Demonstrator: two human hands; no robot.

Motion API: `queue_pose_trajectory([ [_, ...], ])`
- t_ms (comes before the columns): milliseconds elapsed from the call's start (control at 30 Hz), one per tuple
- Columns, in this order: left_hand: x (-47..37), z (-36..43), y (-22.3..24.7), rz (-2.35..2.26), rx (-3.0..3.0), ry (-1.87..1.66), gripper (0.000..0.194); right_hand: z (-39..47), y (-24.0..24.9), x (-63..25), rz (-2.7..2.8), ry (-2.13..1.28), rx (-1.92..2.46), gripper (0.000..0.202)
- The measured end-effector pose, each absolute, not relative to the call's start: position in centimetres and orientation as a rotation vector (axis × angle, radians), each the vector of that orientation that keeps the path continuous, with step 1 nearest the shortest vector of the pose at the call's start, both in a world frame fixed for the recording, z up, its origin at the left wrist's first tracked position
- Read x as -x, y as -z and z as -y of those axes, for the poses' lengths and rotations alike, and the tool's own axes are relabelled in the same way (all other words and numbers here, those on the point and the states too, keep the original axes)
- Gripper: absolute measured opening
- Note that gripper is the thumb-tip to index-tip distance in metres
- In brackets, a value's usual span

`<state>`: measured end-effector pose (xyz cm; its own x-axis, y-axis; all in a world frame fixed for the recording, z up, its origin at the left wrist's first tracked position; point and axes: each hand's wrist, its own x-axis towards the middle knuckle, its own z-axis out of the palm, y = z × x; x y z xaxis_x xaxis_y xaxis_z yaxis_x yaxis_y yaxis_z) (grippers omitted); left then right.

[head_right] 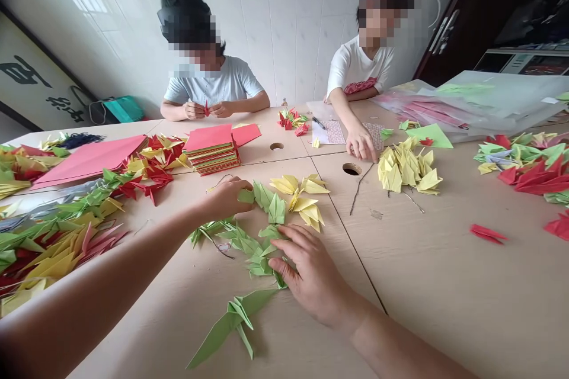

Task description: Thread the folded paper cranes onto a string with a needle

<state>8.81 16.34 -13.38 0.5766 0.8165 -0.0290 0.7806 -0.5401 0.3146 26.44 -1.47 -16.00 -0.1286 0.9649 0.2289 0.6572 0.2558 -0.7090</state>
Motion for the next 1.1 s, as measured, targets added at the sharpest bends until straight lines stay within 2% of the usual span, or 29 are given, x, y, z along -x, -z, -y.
queue_pose_trajectory([
  [167,-7.5,-15.3,12.2,-1.285,-2.414,-0.328,0.034,1.4,16.0,-26.5,1.783,-0.621,1.494,0.033],
  [400,-6.3,-14.5,11.2,-1.217,-2.143,-0.483,0.021,1.5,16.0,-26.9,1.552,-0.696,1.525,0.039],
  [633,-5.2,-13.8,10.0,-1.11,-1.838,-0.592,0.018,1.4,15.6,-27.0,1.375,-0.812,1.51,0.047],
  [833,-4.3,-13.2,9.7,-0.957,-1.584,-0.632,0.015,1.5,15.4,-27.0,1.222,-0.971,1.415,0.043],
  [933,-3.8,-12.9,9.9,-0.884,-1.47,-0.685,0.015,1.7,15.1,-26.9,1.18,-0.856,1.508,0.039],
  [1100,-2.8,-12.4,9.2,-0.76,-1.356,-0.77,0.018,1.5,13.4,-26.8,1.32,-0.44,1.433,0.016],
])
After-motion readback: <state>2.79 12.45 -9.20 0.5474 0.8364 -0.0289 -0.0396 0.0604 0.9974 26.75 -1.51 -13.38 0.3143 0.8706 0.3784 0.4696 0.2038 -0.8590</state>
